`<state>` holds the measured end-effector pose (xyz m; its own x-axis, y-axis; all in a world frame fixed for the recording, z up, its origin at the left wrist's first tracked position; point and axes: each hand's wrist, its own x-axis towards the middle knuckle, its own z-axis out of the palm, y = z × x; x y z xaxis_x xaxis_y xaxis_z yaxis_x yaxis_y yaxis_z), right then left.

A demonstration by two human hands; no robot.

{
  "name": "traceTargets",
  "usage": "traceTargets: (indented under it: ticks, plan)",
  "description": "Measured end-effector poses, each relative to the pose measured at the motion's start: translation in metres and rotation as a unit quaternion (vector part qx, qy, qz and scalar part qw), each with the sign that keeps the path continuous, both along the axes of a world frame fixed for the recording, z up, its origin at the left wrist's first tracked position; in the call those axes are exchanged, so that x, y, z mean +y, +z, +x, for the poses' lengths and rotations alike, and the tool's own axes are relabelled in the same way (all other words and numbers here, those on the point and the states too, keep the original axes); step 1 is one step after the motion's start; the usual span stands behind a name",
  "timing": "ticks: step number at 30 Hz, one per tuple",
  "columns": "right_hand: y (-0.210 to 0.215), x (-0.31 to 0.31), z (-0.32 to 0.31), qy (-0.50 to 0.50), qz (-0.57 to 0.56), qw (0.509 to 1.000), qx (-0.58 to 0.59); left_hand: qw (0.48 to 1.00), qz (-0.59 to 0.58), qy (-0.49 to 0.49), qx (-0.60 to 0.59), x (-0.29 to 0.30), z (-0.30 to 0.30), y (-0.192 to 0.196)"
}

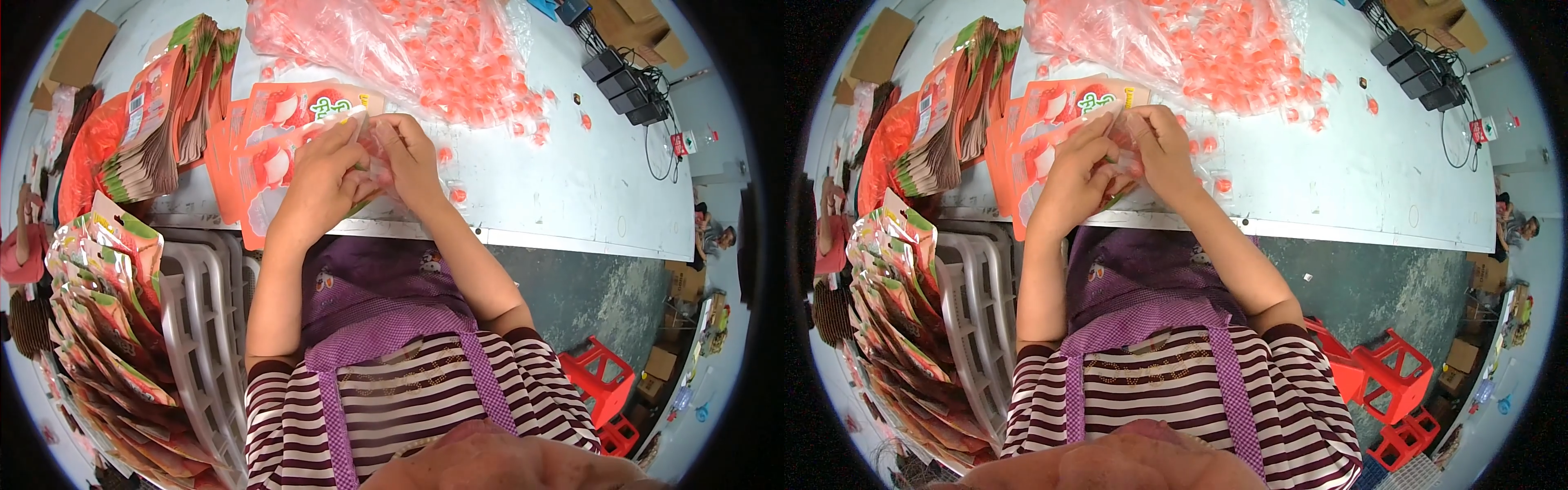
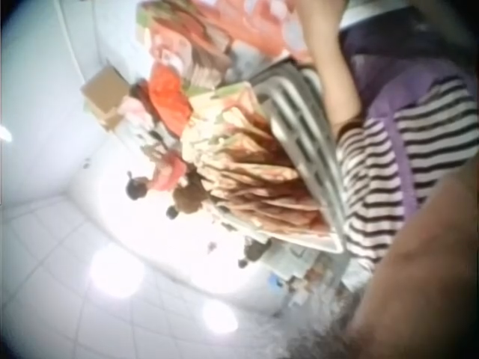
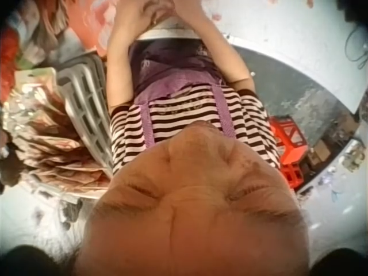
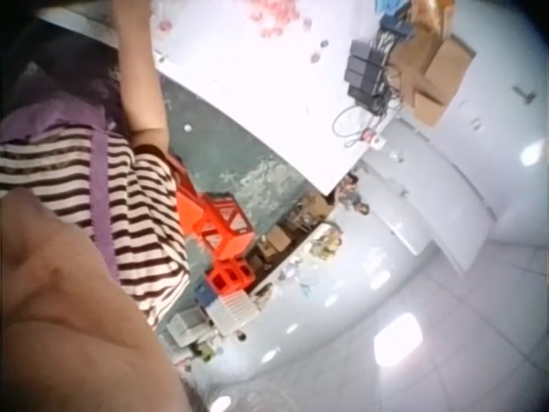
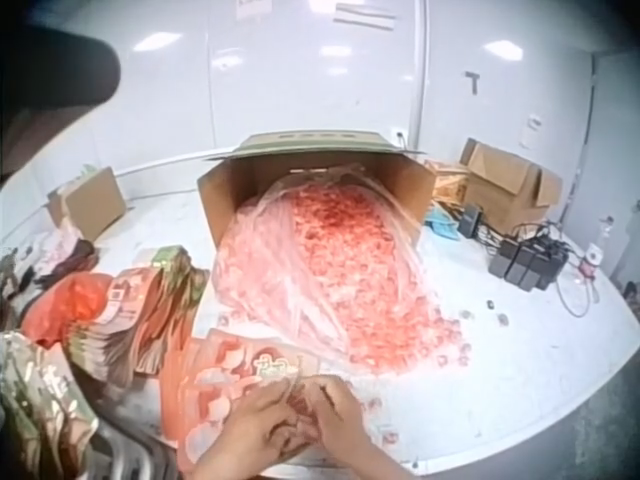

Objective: The person is manually packaging small pink candies into pre-printed plastic bags at a workstation.

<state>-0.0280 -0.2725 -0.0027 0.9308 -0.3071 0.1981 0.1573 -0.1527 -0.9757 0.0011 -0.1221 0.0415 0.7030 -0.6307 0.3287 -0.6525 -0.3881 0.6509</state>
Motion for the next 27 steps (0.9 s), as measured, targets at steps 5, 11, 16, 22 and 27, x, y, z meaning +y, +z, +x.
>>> traceTargets:
  ticks: [5,11,16,22,27]
  plan:
    - [0.002,0.001,0.003,-0.056,-0.055,0.997,-0.021,1.000,-0.019,0.007,-0.018,-0.004,0.000,-0.007]
    - [0.019,-0.002,0.002,0.033,0.220,0.973,0.060,0.997,-0.046,0.041,0.049,-0.012,0.003,0.000]
    - [0.012,-0.004,0.001,0.051,0.266,0.959,0.089,0.996,-0.042,0.076,0.017,-0.017,0.009,-0.008]
    - [-0.008,-0.003,0.001,0.048,-0.099,0.990,-0.088,0.992,-0.100,0.044,0.064,-0.020,0.015,-0.011]
    - [0.003,0.003,0.016,-0.064,0.082,0.994,-0.033,0.985,-0.136,0.086,0.054,-0.032,0.020,-0.029]
